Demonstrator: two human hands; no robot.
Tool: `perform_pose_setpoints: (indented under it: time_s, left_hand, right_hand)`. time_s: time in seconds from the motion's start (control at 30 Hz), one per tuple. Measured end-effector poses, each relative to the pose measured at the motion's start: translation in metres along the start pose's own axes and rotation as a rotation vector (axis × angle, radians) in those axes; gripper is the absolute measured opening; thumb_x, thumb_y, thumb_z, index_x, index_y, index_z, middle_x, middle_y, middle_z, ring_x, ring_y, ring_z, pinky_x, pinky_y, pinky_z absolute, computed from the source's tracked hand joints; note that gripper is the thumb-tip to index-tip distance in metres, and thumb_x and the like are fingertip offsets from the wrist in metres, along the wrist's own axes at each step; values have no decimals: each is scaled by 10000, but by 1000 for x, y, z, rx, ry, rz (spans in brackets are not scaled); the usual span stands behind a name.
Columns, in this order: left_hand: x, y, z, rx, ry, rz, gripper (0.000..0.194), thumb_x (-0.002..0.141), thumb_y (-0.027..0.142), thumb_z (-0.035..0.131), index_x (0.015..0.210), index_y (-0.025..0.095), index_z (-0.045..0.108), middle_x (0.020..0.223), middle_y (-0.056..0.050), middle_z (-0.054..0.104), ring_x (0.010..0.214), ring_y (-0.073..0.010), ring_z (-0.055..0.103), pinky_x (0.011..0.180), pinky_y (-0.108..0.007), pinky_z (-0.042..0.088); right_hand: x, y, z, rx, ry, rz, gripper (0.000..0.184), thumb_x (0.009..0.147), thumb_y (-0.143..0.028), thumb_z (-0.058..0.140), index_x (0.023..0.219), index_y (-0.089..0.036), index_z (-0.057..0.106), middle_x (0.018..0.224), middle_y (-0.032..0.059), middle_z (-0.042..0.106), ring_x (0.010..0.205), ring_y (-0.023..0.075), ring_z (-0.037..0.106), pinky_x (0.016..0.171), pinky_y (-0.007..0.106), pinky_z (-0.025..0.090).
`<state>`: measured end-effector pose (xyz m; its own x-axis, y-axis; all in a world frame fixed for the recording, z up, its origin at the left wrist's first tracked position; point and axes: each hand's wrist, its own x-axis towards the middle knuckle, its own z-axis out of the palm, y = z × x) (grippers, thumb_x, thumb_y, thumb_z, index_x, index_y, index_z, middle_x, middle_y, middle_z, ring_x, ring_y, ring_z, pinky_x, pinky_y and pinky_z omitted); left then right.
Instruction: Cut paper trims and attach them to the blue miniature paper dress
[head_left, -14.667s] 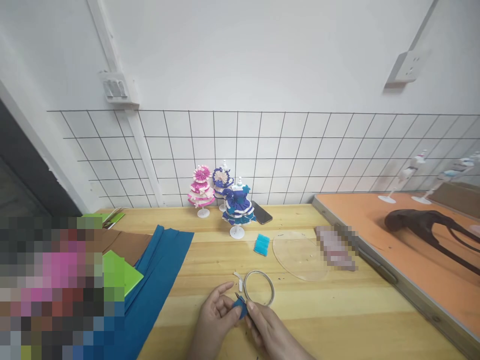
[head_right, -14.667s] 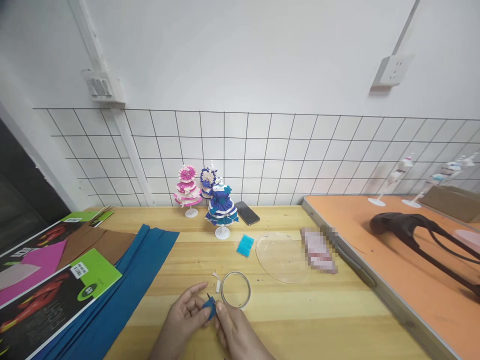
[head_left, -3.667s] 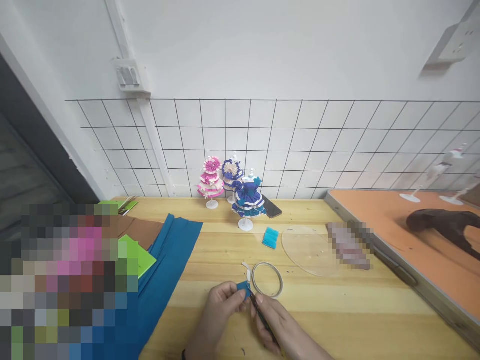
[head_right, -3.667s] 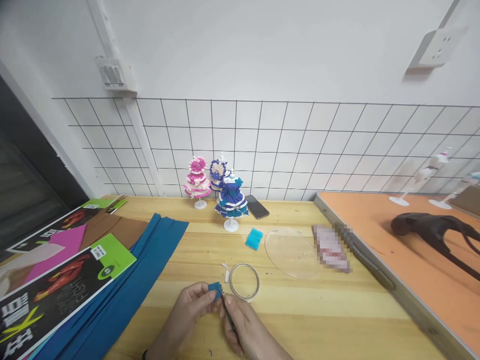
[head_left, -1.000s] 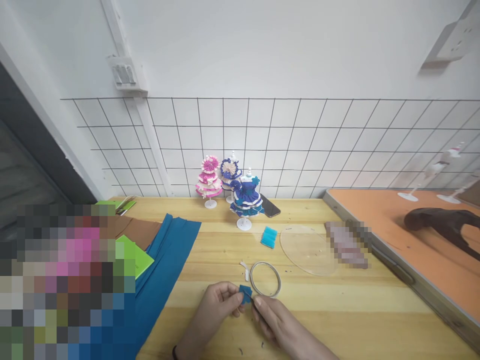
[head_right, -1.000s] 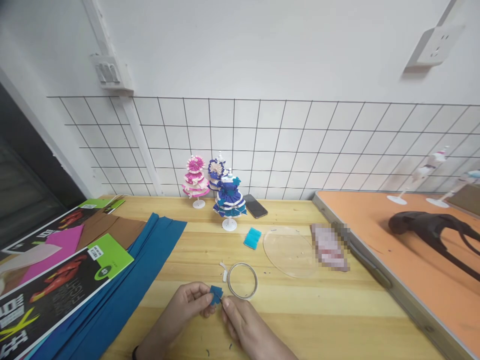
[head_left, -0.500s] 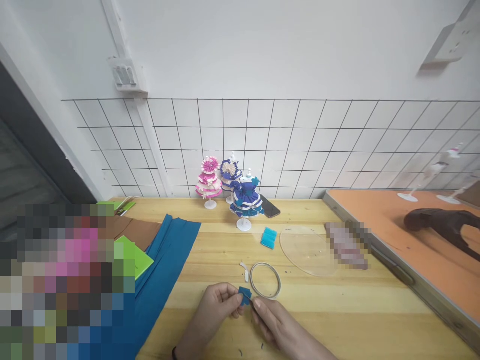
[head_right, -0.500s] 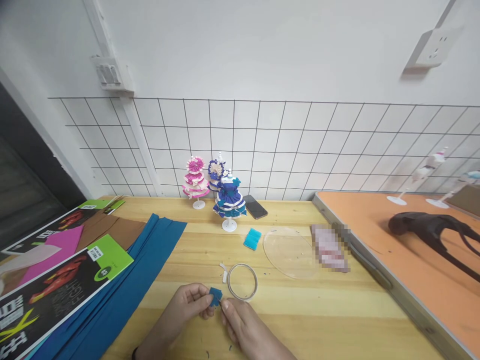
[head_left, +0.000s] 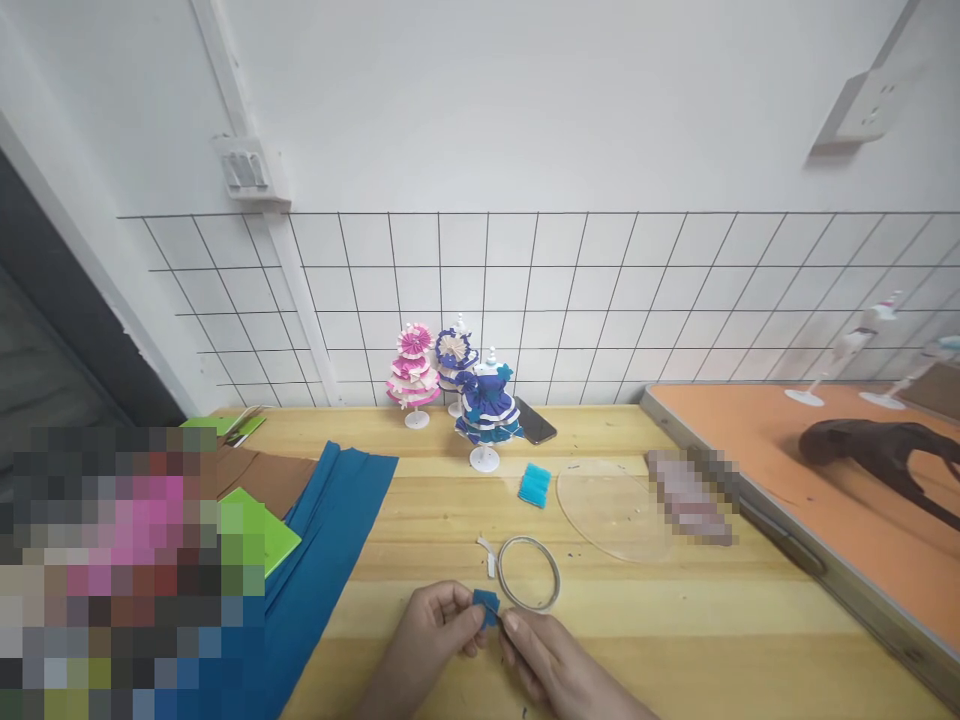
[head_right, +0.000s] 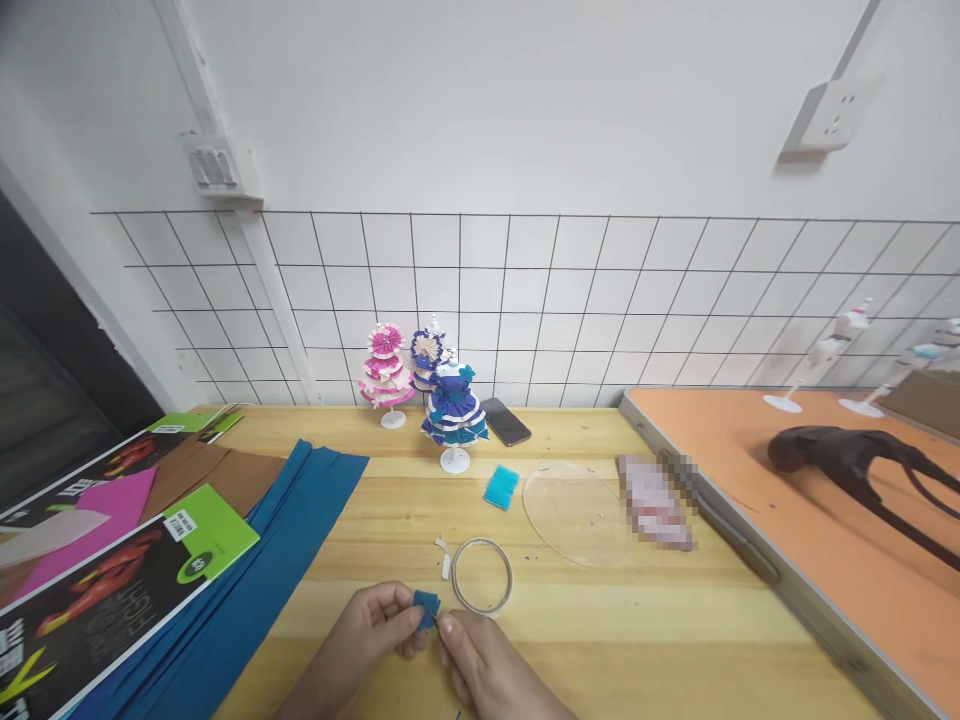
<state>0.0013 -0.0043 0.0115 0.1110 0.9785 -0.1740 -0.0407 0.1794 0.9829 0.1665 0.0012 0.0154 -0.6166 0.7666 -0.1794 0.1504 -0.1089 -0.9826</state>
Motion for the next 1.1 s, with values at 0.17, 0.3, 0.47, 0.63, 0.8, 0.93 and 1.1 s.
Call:
perform_pose_setpoints:
  time_s: [0.17,0.3,0.47,0.63,0.8,0.93,1.1]
  left_hand:
    - [-1,2,2,3,8,0,225,670,322,600,557,141,528,523,-9,571,507,-114,486,538,-243,386]
    - [-2,2,2,-12,0,10,209,676,305,599,570,146,516,530,-8,579,521,-114,492,551,-240,385]
    - [-1,-1,1,-31,-28,8,241,662,346,617,578,149,508,530,-8,579,514,-111,486,541,-237,383]
    - [-1,-1,1,-8,-22,1,244,663,360,615,586,145,531,536,-4,579,514,-110,488,540,-233,387]
    - [-2,2,2,8,13,-19,241,651,349,613,552,144,533,523,-3,570,518,-121,496,545,-246,400]
    - [-2,2,2,12,24,-35,236,640,341,615,544,140,536,511,-10,575,511,-124,497,544,-252,399]
    - [-1,1,1,8,5,-29,243,648,349,611,548,137,545,516,-19,589,510,-127,502,548,-256,395]
  right_hand:
    - [-2,-1,0,-28,7,-4,449,867,-513,268,788,-160,535,642,-33,378,577,100,338,556,229,318]
    - [-2,-4,0,-30,32,-12,451,865,-514,269,758,-161,527,634,-35,378,563,98,333,551,226,317]
    - [-1,-7,0,-38,28,-44,453,870,-507,270,757,-159,537,630,-37,380,571,96,334,577,222,324]
    - [0,-3,0,-33,1,-35,502,856,-546,252,814,-150,558,629,-37,365,522,84,289,478,207,265]
    - [-1,-3,0,-56,11,-27,508,843,-567,253,817,-162,557,636,-33,371,543,94,322,509,212,302]
    - [-4,-7,-2,-68,3,-2,527,832,-585,253,836,-163,567,641,-31,376,552,100,330,529,219,319]
    - [-3,-5,-2,-69,31,2,546,809,-612,277,823,-161,584,622,-29,390,547,105,338,551,228,336]
